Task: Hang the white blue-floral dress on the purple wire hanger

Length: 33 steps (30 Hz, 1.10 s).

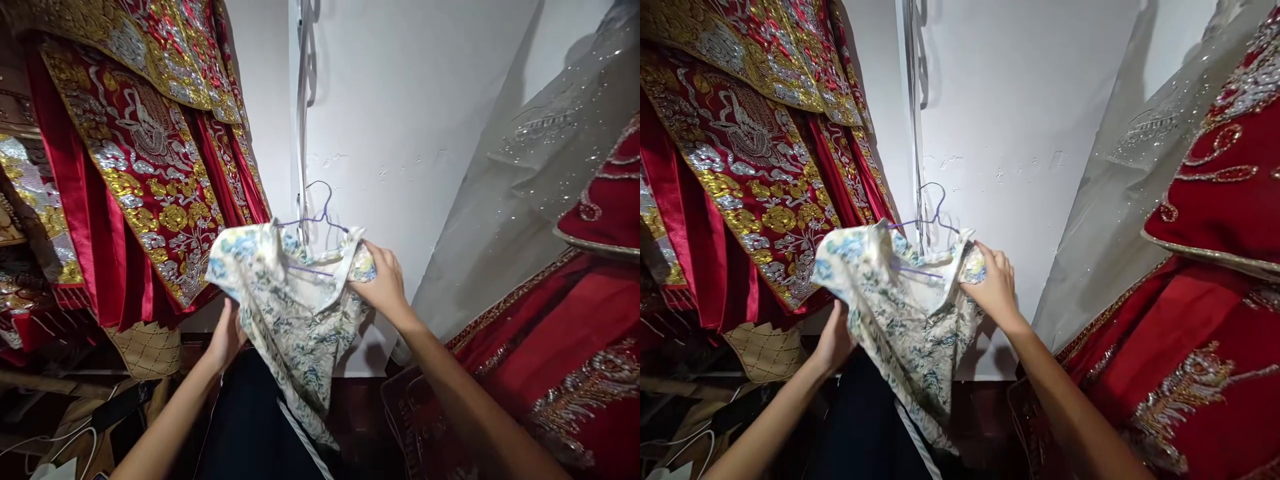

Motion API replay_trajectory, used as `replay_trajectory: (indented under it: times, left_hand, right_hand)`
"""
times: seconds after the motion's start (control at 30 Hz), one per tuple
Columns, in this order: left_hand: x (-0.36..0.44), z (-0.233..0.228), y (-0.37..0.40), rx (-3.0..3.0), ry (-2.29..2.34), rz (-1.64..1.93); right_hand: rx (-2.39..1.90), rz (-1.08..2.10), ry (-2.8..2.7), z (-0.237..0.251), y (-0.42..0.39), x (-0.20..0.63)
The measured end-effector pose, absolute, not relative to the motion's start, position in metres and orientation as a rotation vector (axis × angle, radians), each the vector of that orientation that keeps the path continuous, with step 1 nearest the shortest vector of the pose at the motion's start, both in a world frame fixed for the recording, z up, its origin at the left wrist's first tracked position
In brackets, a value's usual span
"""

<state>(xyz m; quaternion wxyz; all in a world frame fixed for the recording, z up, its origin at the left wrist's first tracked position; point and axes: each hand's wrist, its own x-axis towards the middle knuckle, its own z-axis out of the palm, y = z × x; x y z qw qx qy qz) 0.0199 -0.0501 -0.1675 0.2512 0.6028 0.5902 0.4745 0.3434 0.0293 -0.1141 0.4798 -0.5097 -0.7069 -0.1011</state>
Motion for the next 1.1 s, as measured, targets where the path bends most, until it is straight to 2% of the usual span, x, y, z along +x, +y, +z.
replay_trajectory:
  times: [0.07,0.1,0.27,0.37,0.43,0.6,0.7,0.87,1.1]
  left_hand:
    - [0.028,-0.194,-0.053,1.333,1.194,1.332]
    - [0.035,-0.205,-0.053,1.278,1.137,1.348]
    - [0.069,-0.25,-0.049,0.973,1.195,1.557]
    - [0.081,-0.274,-0.056,0.792,1.25,1.586]
    - [0.087,-0.284,-0.066,0.71,1.271,1.579]
    - [0.095,-0.281,-0.092,0.679,1.322,1.57]
    - [0.092,-0.271,-0.102,0.733,1.244,1.555]
    - [0.088,-0.257,-0.115,0.565,1.06,1.507]
    - [0.09,-0.253,-0.122,0.4,1.003,1.516]
  right_hand:
    - [-1.3,-0.277,-1.721,-0.097,0.036,0.343]
    - [-1.309,-0.286,-1.742,-0.089,0.038,0.34]
    - [-1.238,-0.239,-1.872,-0.076,0.016,0.321]
    - [-1.078,0.087,-1.921,-0.101,-0.013,0.312]
    - [-1.004,0.387,-1.764,-0.133,-0.035,0.3]
    - [-1.141,1.035,-1.063,-0.225,-0.084,0.248]
    - [-1.031,1.316,-0.959,-0.249,-0.093,0.225]
    - [-0.916,1.272,-1.132,-0.24,-0.082,0.221]
    - [-0.947,1.367,-1.225,-0.245,-0.089,0.223]
